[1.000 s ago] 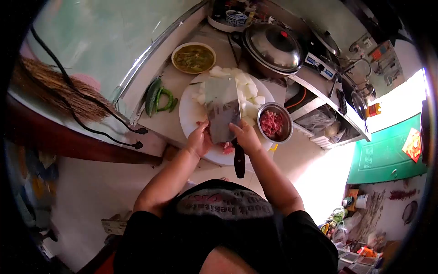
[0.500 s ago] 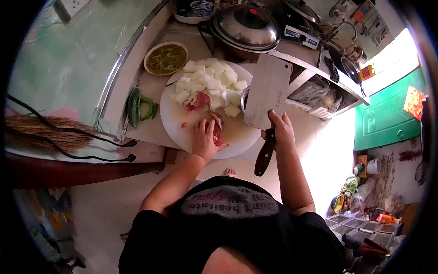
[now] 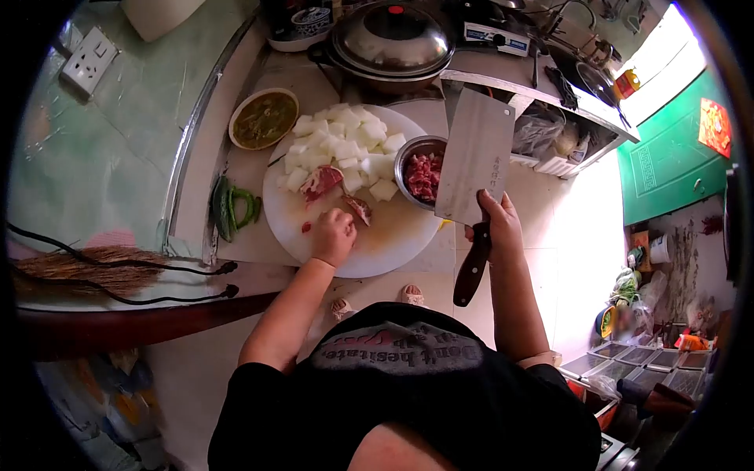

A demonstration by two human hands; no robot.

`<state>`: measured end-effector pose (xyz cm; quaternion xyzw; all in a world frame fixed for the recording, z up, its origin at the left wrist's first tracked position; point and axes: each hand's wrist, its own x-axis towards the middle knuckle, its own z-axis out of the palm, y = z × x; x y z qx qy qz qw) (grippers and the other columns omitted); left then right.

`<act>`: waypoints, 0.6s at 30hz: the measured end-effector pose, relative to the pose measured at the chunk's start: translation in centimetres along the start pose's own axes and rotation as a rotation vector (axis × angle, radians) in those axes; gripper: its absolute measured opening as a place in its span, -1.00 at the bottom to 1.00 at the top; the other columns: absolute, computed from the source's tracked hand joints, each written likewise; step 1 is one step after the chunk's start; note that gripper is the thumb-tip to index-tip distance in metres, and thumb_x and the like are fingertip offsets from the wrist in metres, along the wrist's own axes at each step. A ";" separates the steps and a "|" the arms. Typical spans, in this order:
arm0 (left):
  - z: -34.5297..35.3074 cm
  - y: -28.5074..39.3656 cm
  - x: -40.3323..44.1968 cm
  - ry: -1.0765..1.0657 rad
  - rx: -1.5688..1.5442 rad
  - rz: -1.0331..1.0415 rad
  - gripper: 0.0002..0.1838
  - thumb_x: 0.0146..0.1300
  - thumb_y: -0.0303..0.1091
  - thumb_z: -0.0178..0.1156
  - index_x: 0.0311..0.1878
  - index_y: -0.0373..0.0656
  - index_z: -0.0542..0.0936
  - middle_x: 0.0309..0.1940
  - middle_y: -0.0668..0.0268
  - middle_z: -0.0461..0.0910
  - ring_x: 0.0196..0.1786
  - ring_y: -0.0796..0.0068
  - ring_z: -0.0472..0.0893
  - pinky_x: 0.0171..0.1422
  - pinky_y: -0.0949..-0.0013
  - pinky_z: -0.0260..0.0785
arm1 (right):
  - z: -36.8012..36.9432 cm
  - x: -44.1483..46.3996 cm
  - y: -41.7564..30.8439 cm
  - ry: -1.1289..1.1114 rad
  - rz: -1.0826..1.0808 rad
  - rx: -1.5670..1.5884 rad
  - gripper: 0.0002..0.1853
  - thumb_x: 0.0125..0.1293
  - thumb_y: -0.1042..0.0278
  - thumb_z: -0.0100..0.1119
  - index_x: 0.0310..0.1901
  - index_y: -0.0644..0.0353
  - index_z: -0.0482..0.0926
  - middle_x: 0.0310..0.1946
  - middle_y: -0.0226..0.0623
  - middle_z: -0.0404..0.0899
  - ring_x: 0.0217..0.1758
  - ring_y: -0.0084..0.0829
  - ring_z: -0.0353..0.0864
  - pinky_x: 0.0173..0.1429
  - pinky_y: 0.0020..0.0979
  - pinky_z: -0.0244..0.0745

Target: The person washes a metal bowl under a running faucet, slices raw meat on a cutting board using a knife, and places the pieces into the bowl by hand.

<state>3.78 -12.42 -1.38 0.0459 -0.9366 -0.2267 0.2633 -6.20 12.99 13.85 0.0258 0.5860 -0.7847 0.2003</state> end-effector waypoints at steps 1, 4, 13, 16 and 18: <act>-0.1 -0.3 0.3 0.059 -0.052 -0.039 -0.88 -0.10 -0.47 0.21 -0.46 -0.14 0.46 -0.45 0.27 0.45 -0.36 0.28 0.47 -0.23 0.27 0.35 | -0.1 -0.2 -0.4 0.018 -0.016 0.031 -0.76 0.22 0.31 0.03 -0.14 0.22 0.34 -0.51 -0.29 0.47 -0.73 -0.48 0.39 -0.70 -0.50 0.36; -0.8 -0.7 0.2 0.083 -0.397 -0.469 -0.89 -0.03 -0.49 0.21 -0.45 -0.16 0.46 -0.48 0.33 0.50 -0.46 0.44 0.52 -0.35 0.37 0.38 | -1.3 -0.5 -0.9 0.046 -0.044 0.085 -0.77 0.22 0.32 0.03 -0.15 0.22 0.33 -0.53 -0.29 0.45 -0.75 -0.47 0.38 -0.72 -0.49 0.33; -0.2 7.6 9.3 0.186 -1.500 -0.834 -0.89 0.16 -0.43 0.14 -0.33 -0.24 0.44 -0.49 0.33 0.49 -0.55 0.62 0.43 -0.49 0.58 0.28 | -4.2 -1.4 -1.8 0.163 -0.030 0.108 -0.76 0.20 0.32 0.06 -0.16 0.20 0.32 -0.50 -0.28 0.45 -0.73 -0.47 0.39 -0.73 -0.49 0.32; 1.9 10.9 12.4 0.159 -1.211 -0.525 -0.87 0.14 -0.41 0.16 -0.34 -0.26 0.45 -0.43 0.30 0.49 -0.59 0.62 0.41 -0.49 0.58 0.29 | -5.0 -1.8 -2.0 0.184 0.000 0.088 -0.76 0.19 0.33 0.07 -0.16 0.20 0.33 -0.48 -0.30 0.46 -0.71 -0.48 0.41 -0.72 -0.50 0.34; 3.0 12.1 13.7 0.128 -0.723 -0.042 -0.79 0.06 -0.39 0.23 -0.27 -0.27 0.48 -0.38 0.22 0.48 -0.37 0.43 0.50 -0.28 0.47 0.36 | -5.4 -2.0 -2.0 0.197 0.017 0.078 -0.77 0.19 0.33 0.07 -0.16 0.19 0.33 -0.47 -0.31 0.46 -0.70 -0.48 0.41 -0.72 -0.50 0.35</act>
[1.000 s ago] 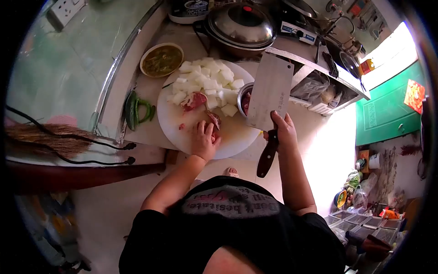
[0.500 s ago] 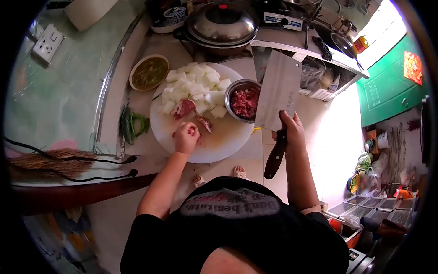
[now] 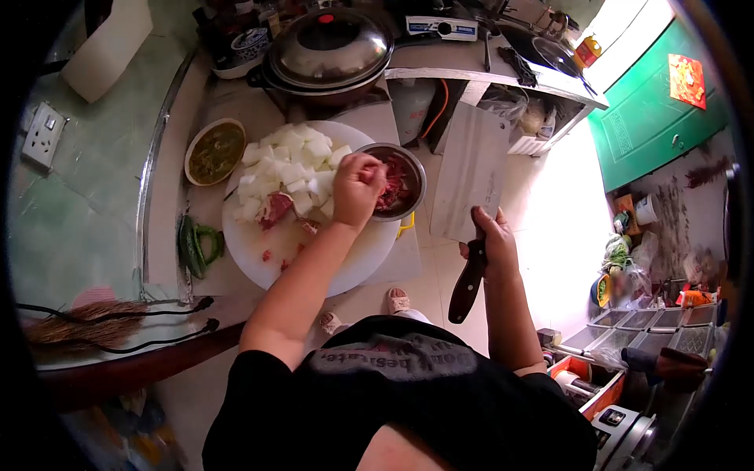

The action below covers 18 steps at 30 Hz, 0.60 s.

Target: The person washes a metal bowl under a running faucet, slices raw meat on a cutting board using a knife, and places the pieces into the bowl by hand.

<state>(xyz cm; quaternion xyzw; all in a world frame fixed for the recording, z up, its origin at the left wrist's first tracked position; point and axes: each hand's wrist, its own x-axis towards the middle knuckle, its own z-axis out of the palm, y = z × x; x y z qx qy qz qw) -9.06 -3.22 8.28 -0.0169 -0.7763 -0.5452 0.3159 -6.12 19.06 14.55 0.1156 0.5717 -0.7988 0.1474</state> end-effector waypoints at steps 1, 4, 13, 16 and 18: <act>0.9 -1.7 0.0 -0.190 0.060 -0.011 -0.73 0.04 -0.34 0.25 -0.23 -0.26 0.48 -0.28 0.19 0.48 -0.25 0.33 0.51 -0.17 0.41 0.36 | -0.3 0.1 0.2 -0.005 -0.008 0.020 -0.77 0.19 0.33 0.07 -0.15 0.18 0.33 -0.46 -0.32 0.47 -0.69 -0.49 0.42 -0.72 -0.50 0.36; 2.3 -5.2 -1.8 -0.373 0.405 0.199 -0.59 0.04 -0.20 0.26 -0.08 -0.20 0.49 0.01 0.09 0.42 0.08 0.10 0.41 0.18 0.24 0.22 | -0.8 0.1 0.3 0.007 -0.009 0.025 -0.77 0.19 0.33 0.06 -0.15 0.16 0.34 -0.43 -0.33 0.48 -0.68 -0.49 0.43 -0.71 -0.50 0.37; -14.4 -3.6 -7.3 0.051 0.570 -0.197 -0.80 0.17 -0.55 0.01 -0.13 -0.25 0.48 -0.24 0.19 0.46 -0.23 0.33 0.50 -0.13 0.38 0.37 | 0.2 0.2 0.3 -0.053 -0.038 0.059 -0.79 0.23 0.35 0.01 -0.14 0.19 0.33 -0.49 -0.27 0.47 -0.74 -0.47 0.39 -0.73 -0.52 0.33; -19.2 -7.2 -11.6 0.076 0.747 -0.477 -0.79 0.05 -0.47 0.13 -0.21 -0.26 0.50 -0.29 0.13 0.45 -0.27 0.24 0.51 -0.22 0.33 0.39 | 1.0 0.7 1.1 -0.101 -0.030 0.036 -0.79 0.23 0.34 0.00 -0.13 0.16 0.31 -0.52 -0.29 0.46 -0.78 -0.46 0.36 -0.74 -0.53 0.28; -19.5 -8.2 -13.1 0.037 0.643 -0.515 -0.77 0.02 -0.46 0.16 -0.20 -0.26 0.50 -0.28 0.13 0.45 -0.28 0.25 0.51 -0.22 0.32 0.38 | 1.9 0.8 1.5 -0.140 -0.037 0.025 -0.79 0.23 0.34 0.00 -0.13 0.16 0.31 -0.52 -0.30 0.46 -0.78 -0.47 0.36 -0.74 -0.53 0.28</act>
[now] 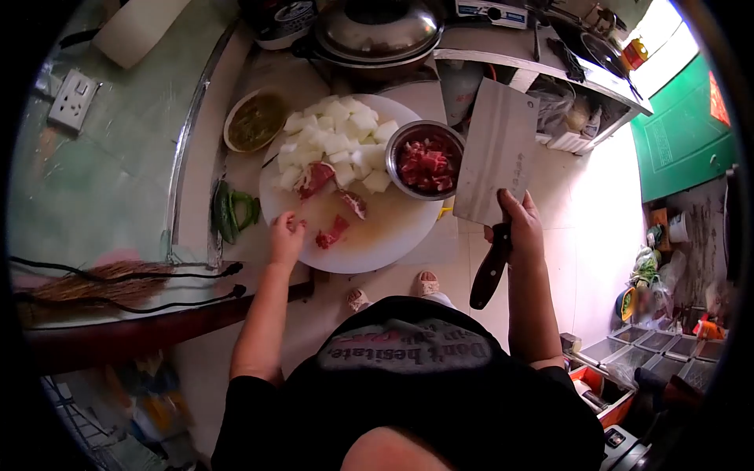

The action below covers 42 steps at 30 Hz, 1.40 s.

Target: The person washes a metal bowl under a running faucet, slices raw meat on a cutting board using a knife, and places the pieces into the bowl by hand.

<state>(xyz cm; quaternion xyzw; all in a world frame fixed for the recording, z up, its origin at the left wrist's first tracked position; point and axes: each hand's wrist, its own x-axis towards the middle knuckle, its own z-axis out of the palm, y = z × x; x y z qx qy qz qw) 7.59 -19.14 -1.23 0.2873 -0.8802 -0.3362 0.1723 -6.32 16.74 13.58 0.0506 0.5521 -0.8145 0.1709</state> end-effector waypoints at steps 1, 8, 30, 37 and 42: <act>0.4 -0.3 -0.4 -0.080 -0.093 -0.007 -0.74 -0.02 -0.44 0.19 -0.20 -0.26 0.49 -0.27 0.14 0.44 -0.29 0.25 0.50 -0.22 0.30 0.38 | 0.7 0.0 0.1 0.014 0.017 0.003 -0.78 0.23 0.33 0.01 -0.14 0.17 0.31 -0.52 -0.30 0.46 -0.78 -0.47 0.36 -0.74 -0.53 0.29; 3.4 6.5 -3.9 0.086 0.209 0.437 -0.60 -0.10 -0.30 0.29 -0.16 -0.19 0.46 -0.34 0.17 0.40 -0.29 0.17 0.45 -0.20 0.25 0.37 | 2.8 -0.2 1.2 -0.059 0.072 -0.013 -0.80 0.23 0.34 0.04 -0.16 0.19 0.35 -0.50 -0.32 0.46 -0.73 -0.49 0.39 -0.74 -0.52 0.30; 3.0 7.3 -1.0 0.095 -0.388 -0.261 -0.76 0.13 -0.36 0.15 -0.54 -0.19 0.32 -0.66 0.34 0.32 -0.63 0.44 0.33 -0.50 0.31 0.25 | 0.2 -1.7 0.5 0.023 0.059 -0.040 -0.74 0.22 0.34 0.02 -0.10 0.25 0.31 -0.44 -0.21 0.48 -0.71 -0.46 0.43 -0.71 -0.50 0.38; 3.1 19.9 3.7 -0.060 -1.075 -0.204 -0.77 0.18 -0.31 0.14 -0.47 -0.21 0.35 -0.62 0.36 0.34 -0.60 0.60 0.35 -0.59 0.47 0.36 | -1.7 -1.9 -0.4 0.056 0.030 -0.010 -0.73 0.21 0.35 0.04 -0.10 0.25 0.31 -0.45 -0.23 0.48 -0.68 -0.47 0.45 -0.70 -0.51 0.40; 10.9 20.3 7.3 -0.251 -0.302 0.462 -0.81 0.12 -0.33 0.18 -0.32 -0.26 0.48 -0.45 0.16 0.50 -0.38 0.32 0.52 -0.23 0.35 0.38 | -2.6 -1.9 -0.7 0.081 0.037 -0.038 -0.76 0.21 0.35 0.03 -0.13 0.24 0.32 -0.45 -0.25 0.48 -0.68 -0.47 0.44 -0.70 -0.50 0.39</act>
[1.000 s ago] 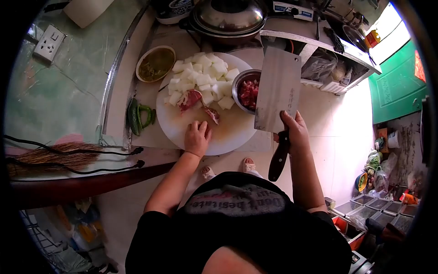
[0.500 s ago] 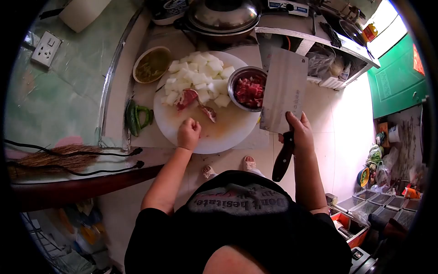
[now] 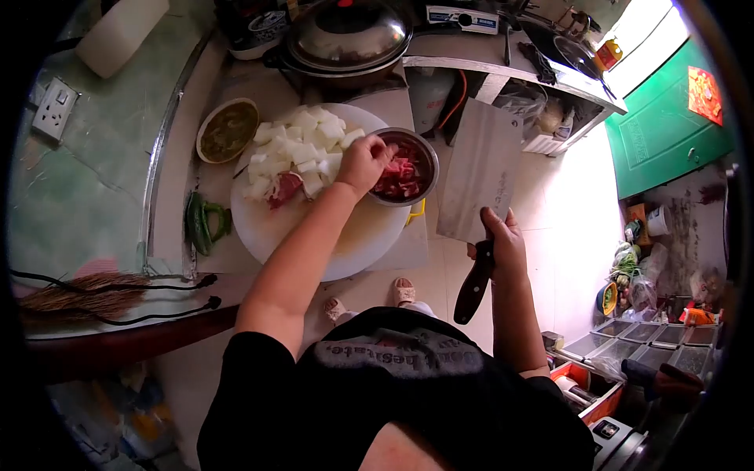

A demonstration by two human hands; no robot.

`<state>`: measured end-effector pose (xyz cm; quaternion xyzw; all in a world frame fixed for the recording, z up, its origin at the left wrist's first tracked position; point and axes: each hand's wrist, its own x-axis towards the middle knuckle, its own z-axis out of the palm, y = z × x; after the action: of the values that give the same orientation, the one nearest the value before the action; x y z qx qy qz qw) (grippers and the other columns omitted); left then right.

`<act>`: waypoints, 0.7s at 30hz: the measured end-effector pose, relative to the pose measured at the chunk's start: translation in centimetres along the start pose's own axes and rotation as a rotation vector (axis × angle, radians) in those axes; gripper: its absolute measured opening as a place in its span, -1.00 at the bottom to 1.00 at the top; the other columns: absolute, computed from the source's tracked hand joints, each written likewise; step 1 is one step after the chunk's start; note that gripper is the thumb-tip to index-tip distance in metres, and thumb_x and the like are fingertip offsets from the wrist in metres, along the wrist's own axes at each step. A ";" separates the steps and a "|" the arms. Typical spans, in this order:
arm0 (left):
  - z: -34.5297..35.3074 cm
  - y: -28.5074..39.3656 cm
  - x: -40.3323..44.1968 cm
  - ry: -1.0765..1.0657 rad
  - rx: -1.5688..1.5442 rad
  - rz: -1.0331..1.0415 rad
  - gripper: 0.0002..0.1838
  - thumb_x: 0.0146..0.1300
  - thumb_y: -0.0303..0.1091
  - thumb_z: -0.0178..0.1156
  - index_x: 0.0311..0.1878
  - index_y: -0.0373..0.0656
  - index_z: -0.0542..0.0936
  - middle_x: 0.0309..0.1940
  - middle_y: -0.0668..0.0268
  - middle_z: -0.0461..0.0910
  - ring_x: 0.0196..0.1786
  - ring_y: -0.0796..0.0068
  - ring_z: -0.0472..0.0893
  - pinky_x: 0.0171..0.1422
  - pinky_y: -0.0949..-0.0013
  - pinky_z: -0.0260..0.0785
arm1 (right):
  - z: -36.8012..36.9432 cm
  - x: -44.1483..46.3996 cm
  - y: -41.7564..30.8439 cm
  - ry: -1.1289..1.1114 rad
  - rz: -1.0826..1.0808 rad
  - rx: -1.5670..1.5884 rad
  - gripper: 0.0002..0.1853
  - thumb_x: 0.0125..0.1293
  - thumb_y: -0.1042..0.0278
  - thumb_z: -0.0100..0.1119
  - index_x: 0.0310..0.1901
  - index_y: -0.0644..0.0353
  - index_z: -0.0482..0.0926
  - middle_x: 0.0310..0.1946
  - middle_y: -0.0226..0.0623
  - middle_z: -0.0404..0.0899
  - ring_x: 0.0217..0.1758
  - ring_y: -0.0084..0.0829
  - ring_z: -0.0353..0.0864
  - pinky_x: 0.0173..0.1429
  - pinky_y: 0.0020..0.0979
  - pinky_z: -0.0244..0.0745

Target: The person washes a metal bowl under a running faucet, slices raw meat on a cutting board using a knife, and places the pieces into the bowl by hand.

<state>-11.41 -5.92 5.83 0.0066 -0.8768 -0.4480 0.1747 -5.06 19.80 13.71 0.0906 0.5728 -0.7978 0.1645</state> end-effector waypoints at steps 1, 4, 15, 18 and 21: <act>0.4 -0.4 -0.4 -0.092 0.063 -0.045 -0.82 0.12 -0.37 0.16 -0.24 -0.24 0.52 -0.35 0.13 0.53 -0.28 0.23 0.53 -0.11 0.30 0.36 | -0.1 0.0 -0.1 0.001 0.000 -0.004 -0.76 0.21 0.35 0.03 -0.13 0.24 0.32 -0.45 -0.25 0.48 -0.68 -0.47 0.44 -0.70 -0.50 0.39; -1.4 -1.1 -2.1 0.081 0.023 0.174 -0.84 0.12 -0.40 0.15 -0.25 -0.25 0.52 -0.29 0.13 0.52 -0.23 0.21 0.52 -0.10 0.33 0.36 | -0.2 -0.1 -0.3 0.056 0.010 0.007 -0.79 0.23 0.35 0.00 -0.12 0.17 0.33 -0.48 -0.30 0.47 -0.74 -0.46 0.39 -0.73 -0.50 0.32; -9.2 -2.7 -10.7 -0.490 0.753 0.004 -0.69 -0.10 -0.45 0.12 -0.18 -0.10 0.47 -0.05 0.23 0.38 -0.03 0.14 0.41 0.02 0.24 0.33 | 3.2 0.6 0.9 -0.071 0.016 -0.007 -0.78 0.23 0.34 0.02 -0.14 0.19 0.34 -0.53 -0.27 0.48 -0.77 -0.46 0.38 -0.74 -0.53 0.31; -9.2 -4.2 -11.7 -0.371 0.559 -0.045 -0.62 -0.08 -0.41 0.18 -0.11 -0.15 0.41 -0.13 0.17 0.40 -0.07 0.15 0.44 0.04 0.20 0.31 | 4.2 0.8 1.3 -0.160 0.014 -0.091 -0.79 0.22 0.36 0.03 -0.13 0.20 0.34 -0.54 -0.27 0.48 -0.78 -0.47 0.38 -0.75 -0.54 0.30; -9.9 -4.5 -13.1 -0.178 0.240 -0.392 -0.67 -0.05 -0.41 0.20 -0.19 -0.24 0.36 -0.27 0.10 0.44 -0.21 0.10 0.48 -0.12 0.23 0.35 | 4.9 0.8 1.5 -0.325 0.027 -0.150 -0.73 0.20 0.47 0.04 -0.07 0.26 0.30 -0.46 -0.29 0.48 -0.58 -0.45 0.48 -0.58 -0.45 0.40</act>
<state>3.37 -14.17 3.71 0.1579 -0.9176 -0.3648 0.0042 -5.08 14.63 13.71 -0.0447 0.5954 -0.7547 0.2719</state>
